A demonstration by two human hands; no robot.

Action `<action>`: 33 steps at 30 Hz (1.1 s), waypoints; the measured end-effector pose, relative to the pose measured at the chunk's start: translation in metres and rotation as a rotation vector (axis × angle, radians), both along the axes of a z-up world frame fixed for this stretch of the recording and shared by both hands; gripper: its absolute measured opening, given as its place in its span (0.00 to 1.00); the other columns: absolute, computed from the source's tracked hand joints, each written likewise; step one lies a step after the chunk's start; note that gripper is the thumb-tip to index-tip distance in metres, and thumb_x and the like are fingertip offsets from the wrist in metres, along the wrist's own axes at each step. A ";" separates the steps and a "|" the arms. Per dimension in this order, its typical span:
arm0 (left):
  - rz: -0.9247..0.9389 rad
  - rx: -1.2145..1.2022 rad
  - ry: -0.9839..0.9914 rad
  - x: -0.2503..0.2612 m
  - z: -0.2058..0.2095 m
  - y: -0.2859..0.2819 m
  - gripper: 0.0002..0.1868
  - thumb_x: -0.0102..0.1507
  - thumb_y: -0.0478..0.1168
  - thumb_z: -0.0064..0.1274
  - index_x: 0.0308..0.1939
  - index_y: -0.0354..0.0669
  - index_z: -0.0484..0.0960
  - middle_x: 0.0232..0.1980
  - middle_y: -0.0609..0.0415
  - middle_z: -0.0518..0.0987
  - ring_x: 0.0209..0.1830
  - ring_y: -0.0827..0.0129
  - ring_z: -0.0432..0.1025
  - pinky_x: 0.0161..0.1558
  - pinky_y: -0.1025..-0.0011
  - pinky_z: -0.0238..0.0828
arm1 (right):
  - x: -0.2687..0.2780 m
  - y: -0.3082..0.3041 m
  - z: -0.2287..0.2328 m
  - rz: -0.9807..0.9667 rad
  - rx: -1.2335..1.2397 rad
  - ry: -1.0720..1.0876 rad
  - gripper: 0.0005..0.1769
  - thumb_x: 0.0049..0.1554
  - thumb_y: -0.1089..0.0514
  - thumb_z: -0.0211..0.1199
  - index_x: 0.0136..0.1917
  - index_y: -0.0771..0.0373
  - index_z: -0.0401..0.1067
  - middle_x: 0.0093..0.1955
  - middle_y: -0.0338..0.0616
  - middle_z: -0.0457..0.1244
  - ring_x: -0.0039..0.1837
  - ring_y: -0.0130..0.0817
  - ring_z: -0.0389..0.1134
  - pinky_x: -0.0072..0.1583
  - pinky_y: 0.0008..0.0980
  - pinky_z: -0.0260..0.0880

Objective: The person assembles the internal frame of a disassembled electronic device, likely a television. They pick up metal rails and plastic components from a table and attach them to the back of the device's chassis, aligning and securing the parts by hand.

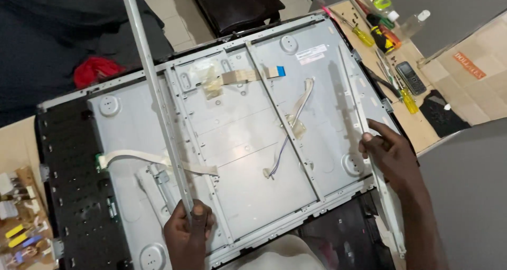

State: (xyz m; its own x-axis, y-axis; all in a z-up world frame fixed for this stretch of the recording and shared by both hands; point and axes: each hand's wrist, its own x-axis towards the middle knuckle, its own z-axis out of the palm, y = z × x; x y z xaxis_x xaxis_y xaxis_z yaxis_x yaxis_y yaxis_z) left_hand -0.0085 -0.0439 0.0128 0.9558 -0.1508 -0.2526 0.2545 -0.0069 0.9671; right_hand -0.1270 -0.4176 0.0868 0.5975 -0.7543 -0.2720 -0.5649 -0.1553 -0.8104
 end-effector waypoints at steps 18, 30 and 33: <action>0.201 1.040 0.069 -0.009 -0.033 0.005 0.25 0.67 0.62 0.51 0.28 0.46 0.75 0.18 0.51 0.62 0.21 0.61 0.61 0.31 0.66 0.56 | 0.021 -0.027 -0.047 0.066 0.033 0.049 0.39 0.53 0.45 0.66 0.76 0.54 0.69 0.44 0.45 0.62 0.47 0.35 0.61 0.46 0.35 0.65; 0.215 0.933 0.240 -0.021 -0.027 -0.028 0.22 0.65 0.62 0.50 0.51 0.57 0.89 0.39 0.55 0.86 0.40 0.66 0.78 0.42 0.73 0.69 | 0.065 -0.046 -0.063 0.076 0.073 -0.049 0.32 0.59 0.46 0.57 0.72 0.64 0.70 0.46 0.58 0.72 0.48 0.43 0.75 0.46 0.41 0.78; 0.264 0.839 0.227 -0.023 -0.029 -0.031 0.19 0.65 0.56 0.52 0.48 0.52 0.90 0.37 0.56 0.87 0.38 0.71 0.77 0.42 0.75 0.68 | 0.083 -0.055 -0.071 0.186 0.036 -0.166 0.32 0.60 0.43 0.56 0.68 0.67 0.72 0.36 0.50 0.68 0.38 0.35 0.67 0.40 0.34 0.69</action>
